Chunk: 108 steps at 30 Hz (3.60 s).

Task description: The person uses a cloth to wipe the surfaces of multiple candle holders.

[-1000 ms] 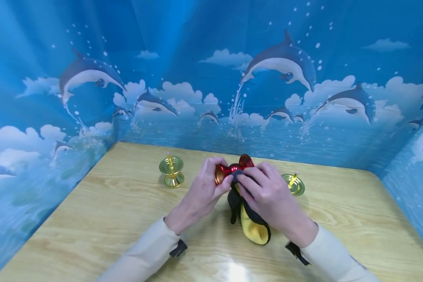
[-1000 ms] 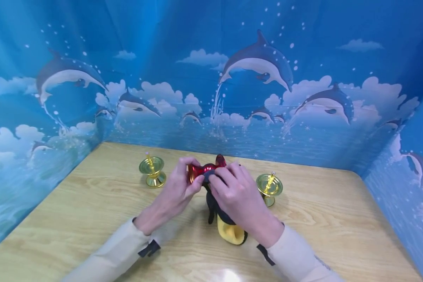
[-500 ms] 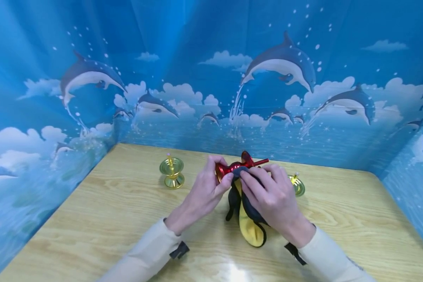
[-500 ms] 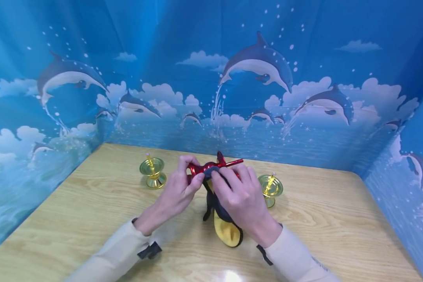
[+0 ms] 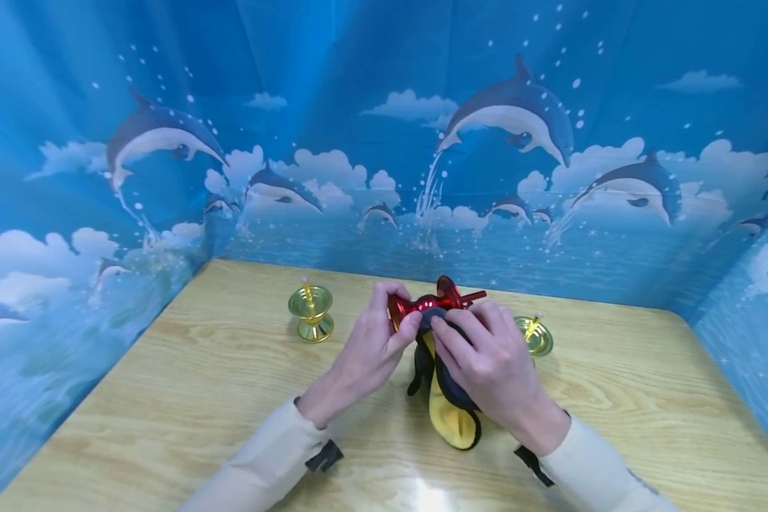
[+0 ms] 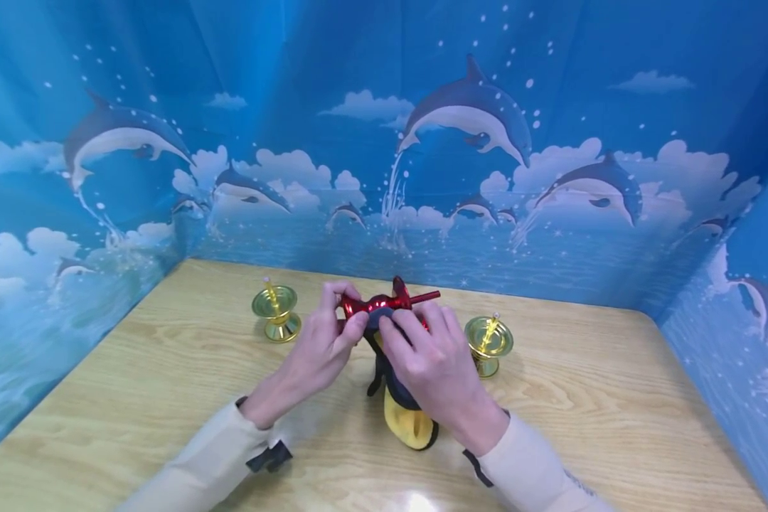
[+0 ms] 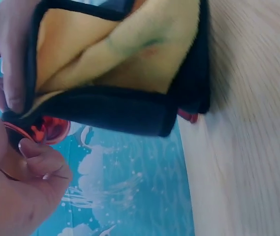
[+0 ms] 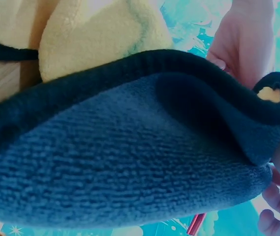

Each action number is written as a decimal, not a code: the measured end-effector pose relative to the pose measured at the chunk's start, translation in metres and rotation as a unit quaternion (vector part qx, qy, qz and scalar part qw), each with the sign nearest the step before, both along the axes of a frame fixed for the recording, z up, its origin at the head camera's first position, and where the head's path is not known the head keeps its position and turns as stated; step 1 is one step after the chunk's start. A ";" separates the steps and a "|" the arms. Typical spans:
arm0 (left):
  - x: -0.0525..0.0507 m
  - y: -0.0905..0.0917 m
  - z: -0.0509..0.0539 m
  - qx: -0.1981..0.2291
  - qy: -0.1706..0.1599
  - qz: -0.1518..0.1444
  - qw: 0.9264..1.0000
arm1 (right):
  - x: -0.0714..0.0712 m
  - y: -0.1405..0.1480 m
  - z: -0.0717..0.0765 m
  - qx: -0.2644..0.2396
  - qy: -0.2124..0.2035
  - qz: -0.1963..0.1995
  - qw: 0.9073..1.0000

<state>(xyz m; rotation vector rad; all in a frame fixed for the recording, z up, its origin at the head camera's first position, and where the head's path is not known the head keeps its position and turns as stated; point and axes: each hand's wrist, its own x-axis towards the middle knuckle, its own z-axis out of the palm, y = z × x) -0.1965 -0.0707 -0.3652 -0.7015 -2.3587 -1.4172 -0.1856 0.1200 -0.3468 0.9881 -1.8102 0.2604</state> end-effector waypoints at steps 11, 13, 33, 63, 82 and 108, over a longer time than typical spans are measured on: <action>0.006 0.004 0.007 0.149 -0.202 -0.018 0.968 | -0.001 0.000 -0.004 0.018 0.024 -0.012 0.999; 0.006 0.004 0.007 0.169 -0.209 -0.020 0.963 | -0.001 0.001 -0.005 0.028 0.004 -0.017 0.999; -0.002 -0.011 -0.003 0.053 -0.035 -0.023 0.998 | -0.002 0.052 0.011 -0.189 -0.235 0.111 0.947; 0.000 -0.010 -0.021 -0.173 0.160 -0.151 0.960 | -0.015 0.054 0.019 0.038 -0.400 0.133 0.906; 0.008 0.000 -0.024 -0.289 0.320 -0.142 0.891 | -0.030 0.057 0.019 0.176 -0.556 0.137 0.801; 0.018 0.010 -0.024 -0.093 -0.022 -0.092 0.991 | -0.004 0.042 0.008 0.119 -0.486 0.047 0.865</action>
